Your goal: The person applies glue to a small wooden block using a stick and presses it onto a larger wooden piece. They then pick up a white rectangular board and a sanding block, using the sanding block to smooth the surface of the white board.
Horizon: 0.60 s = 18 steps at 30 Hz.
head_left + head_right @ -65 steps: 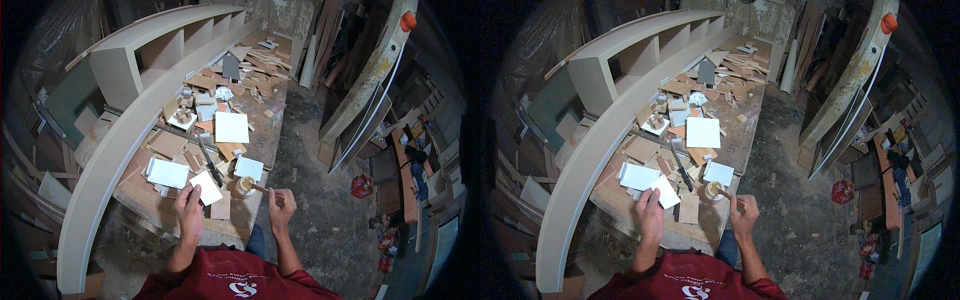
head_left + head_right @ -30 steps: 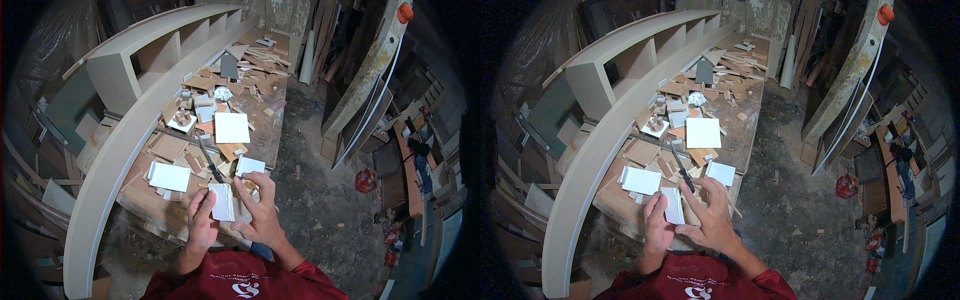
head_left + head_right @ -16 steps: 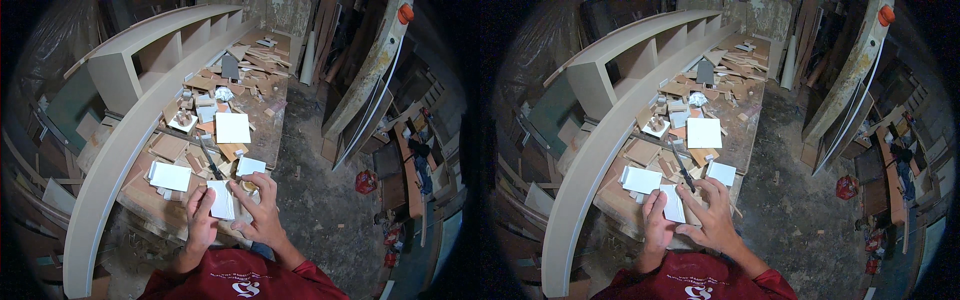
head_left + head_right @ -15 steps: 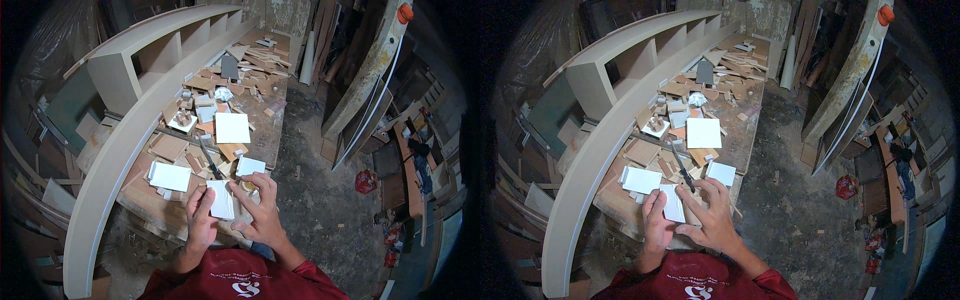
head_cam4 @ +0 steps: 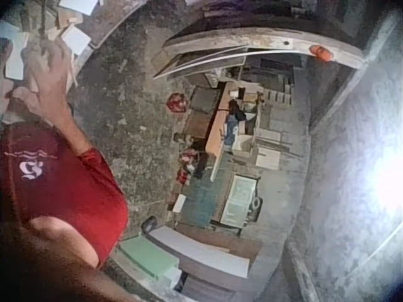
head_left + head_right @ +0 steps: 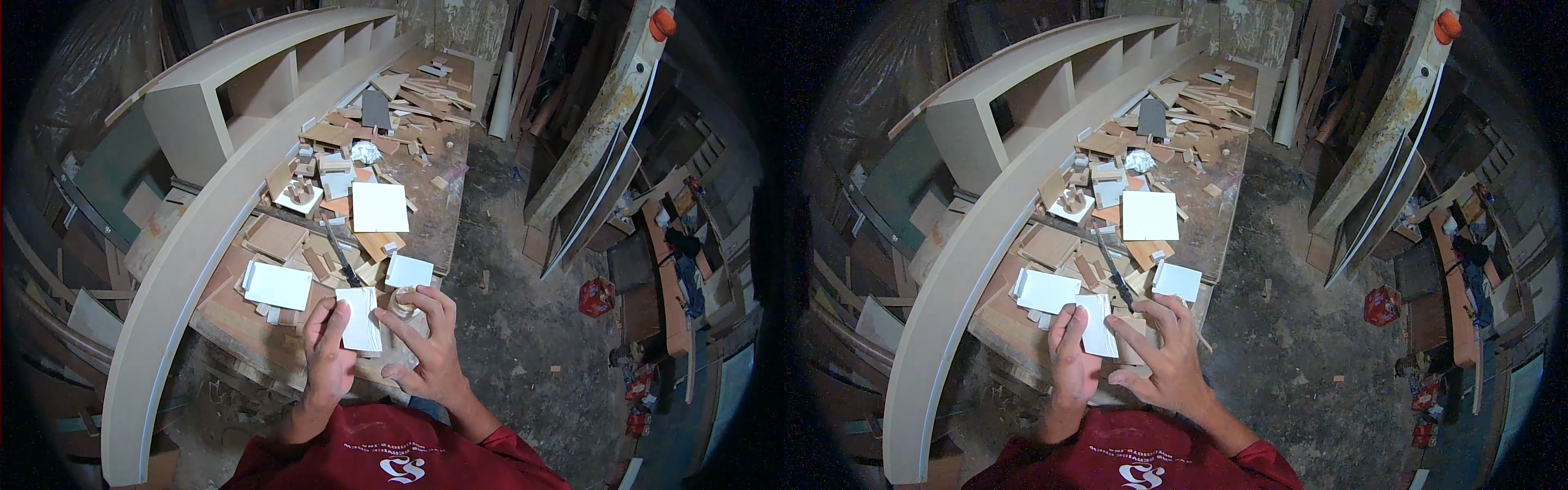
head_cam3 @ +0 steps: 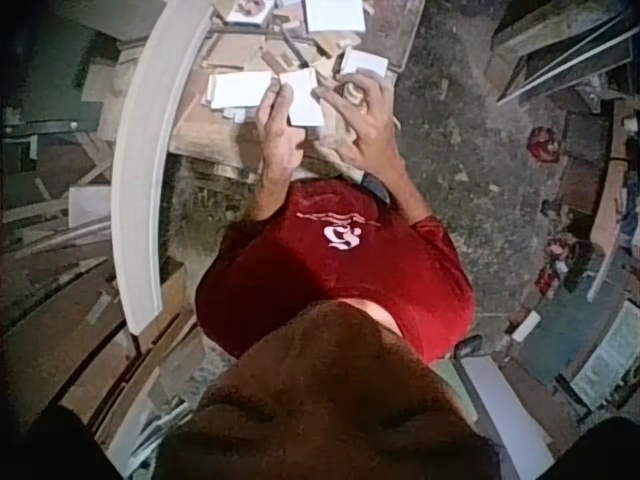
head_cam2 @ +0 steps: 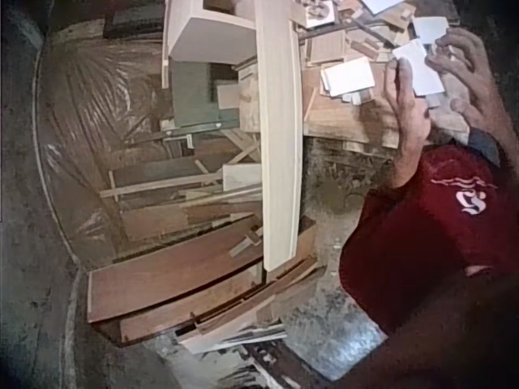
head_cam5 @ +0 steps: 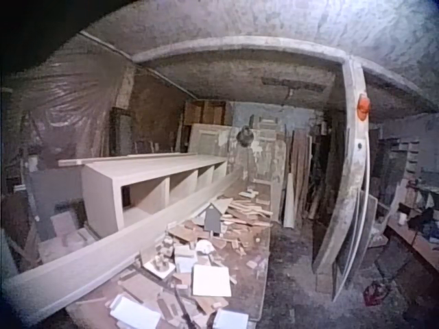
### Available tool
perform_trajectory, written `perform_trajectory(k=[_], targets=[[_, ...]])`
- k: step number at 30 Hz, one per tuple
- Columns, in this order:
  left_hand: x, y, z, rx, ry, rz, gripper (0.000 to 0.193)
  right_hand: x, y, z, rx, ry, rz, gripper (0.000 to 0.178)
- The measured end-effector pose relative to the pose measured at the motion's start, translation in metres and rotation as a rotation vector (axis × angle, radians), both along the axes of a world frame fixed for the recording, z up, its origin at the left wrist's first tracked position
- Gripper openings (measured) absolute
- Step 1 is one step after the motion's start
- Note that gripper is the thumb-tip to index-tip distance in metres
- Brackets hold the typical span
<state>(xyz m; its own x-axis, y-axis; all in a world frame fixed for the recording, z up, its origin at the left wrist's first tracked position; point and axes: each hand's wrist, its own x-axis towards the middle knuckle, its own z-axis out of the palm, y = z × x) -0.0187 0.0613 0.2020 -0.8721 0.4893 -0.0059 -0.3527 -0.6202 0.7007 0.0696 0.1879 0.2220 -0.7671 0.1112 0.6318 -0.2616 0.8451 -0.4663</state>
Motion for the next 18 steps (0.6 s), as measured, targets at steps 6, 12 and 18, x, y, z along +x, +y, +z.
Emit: perform_trajectory(k=[6, 12, 18], targets=[[0.001, 0.000, 0.000, 0.036, 0.008, 0.043, 0.018, 0.005, -0.002, 0.000, 0.044, -0.015, 0.006, 0.059], [0.000, 0.000, 0.001, 0.059, -0.001, 0.089, 0.016, 0.007, -0.005, -0.003, 0.048, -0.007, 0.012, 0.058], [-0.002, -0.001, -0.008, 0.049, 0.037, 0.078, 0.017, 0.012, -0.008, -0.005, 0.028, -0.015, 0.014, 0.057]])
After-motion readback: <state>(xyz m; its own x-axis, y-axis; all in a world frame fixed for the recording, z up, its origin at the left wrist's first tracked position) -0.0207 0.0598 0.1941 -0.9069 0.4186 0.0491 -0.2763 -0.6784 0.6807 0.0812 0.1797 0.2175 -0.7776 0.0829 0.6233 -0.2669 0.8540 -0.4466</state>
